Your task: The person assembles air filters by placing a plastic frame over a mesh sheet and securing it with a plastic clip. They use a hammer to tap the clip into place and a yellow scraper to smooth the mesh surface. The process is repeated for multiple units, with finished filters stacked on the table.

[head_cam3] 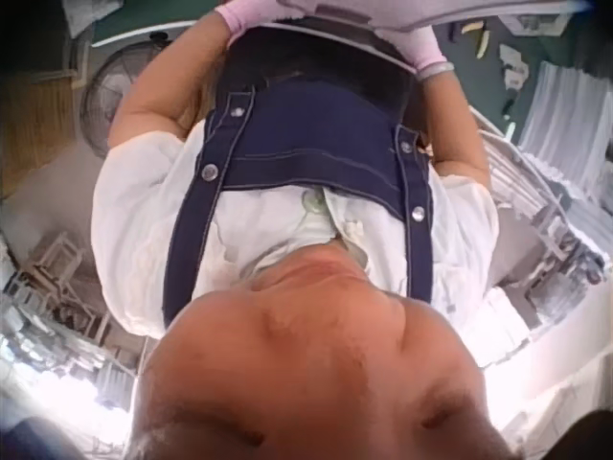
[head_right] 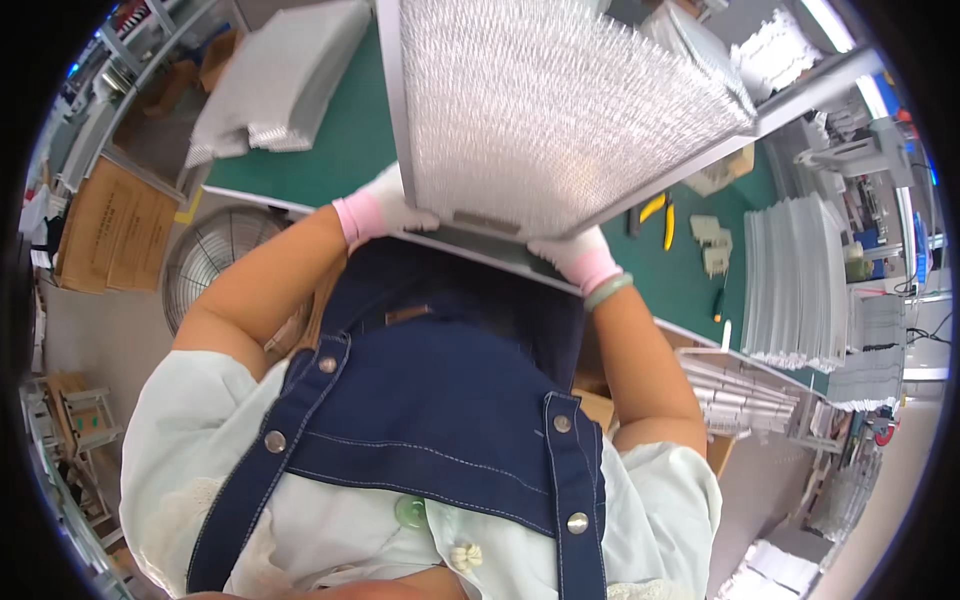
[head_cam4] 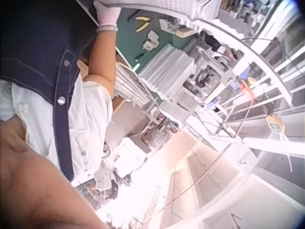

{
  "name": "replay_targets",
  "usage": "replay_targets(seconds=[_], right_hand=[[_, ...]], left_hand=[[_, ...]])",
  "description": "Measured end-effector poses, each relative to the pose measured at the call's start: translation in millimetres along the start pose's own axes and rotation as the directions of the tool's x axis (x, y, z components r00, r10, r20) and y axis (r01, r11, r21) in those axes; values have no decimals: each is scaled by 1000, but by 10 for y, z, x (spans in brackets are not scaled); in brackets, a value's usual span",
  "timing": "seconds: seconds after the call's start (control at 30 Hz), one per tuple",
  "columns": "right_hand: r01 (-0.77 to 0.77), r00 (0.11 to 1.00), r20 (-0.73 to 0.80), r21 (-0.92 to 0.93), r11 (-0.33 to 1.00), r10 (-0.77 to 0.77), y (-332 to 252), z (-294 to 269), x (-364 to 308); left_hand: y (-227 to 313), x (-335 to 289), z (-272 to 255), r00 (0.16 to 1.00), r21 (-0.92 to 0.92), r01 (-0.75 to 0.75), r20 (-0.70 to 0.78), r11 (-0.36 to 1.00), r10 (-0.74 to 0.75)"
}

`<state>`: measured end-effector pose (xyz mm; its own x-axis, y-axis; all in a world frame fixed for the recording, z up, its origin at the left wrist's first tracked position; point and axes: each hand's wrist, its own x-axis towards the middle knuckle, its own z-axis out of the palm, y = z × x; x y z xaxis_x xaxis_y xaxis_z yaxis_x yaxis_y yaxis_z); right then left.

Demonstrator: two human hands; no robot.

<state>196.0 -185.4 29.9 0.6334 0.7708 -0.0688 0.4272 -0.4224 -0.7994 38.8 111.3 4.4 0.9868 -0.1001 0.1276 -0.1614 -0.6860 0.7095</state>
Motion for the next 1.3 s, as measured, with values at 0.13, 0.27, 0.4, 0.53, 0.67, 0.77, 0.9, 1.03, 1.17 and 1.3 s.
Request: replay_targets(seconds=[0.13, 0.27, 0.4, 0.53, 0.67, 0.77, 0.9, 1.03, 1.17, 1.3], right_hand=[[134, 991, 21, -194, 972, -132, -47, -45, 66], [-142, 973, 169, -83, 986, 155, -124, -206, -14], [175, 984, -1, 244, 954, -180, -737, -651, -104], [478, 875, -398, 621, 622, -276, -1838, -1217, -66], [642, 750, -564, 499, 582, -345, -1596, -1278, 91], [694, 686, -650, 452, 560, -326, -1497, -1179, 163], [735, 536, -805, 297, 610, -255, -1615, -1030, 285], [768, 459, -746, 60, 638, -482, -1793, -1172, 183], [684, 665, -406, -6, 730, -627, -1840, -1654, 65], [483, 850, -197, -81, 872, -489, -2049, -1818, 1]], left_hand=[[978, 188, -837, 976, -417, -183, -182, 890, 116], [2003, 451, -1465, 897, -590, -331, -438, 736, 53], [1990, 533, -1490, 837, -371, -253, -546, 893, 10], [1901, 566, -1425, 826, -513, -285, -561, 809, -64], [1851, 729, -1427, 832, -517, -260, -549, 815, -83], [1881, 752, -1375, 827, -557, -268, -551, 786, -109], [1857, 756, -1373, 830, -622, -306, -544, 720, -118], [1802, 750, -1365, 816, -599, -306, -565, 740, -120], [1813, 746, -1373, 826, -596, -303, -553, 744, -107], [1815, 761, -1370, 810, -578, -310, -577, 755, -109]])
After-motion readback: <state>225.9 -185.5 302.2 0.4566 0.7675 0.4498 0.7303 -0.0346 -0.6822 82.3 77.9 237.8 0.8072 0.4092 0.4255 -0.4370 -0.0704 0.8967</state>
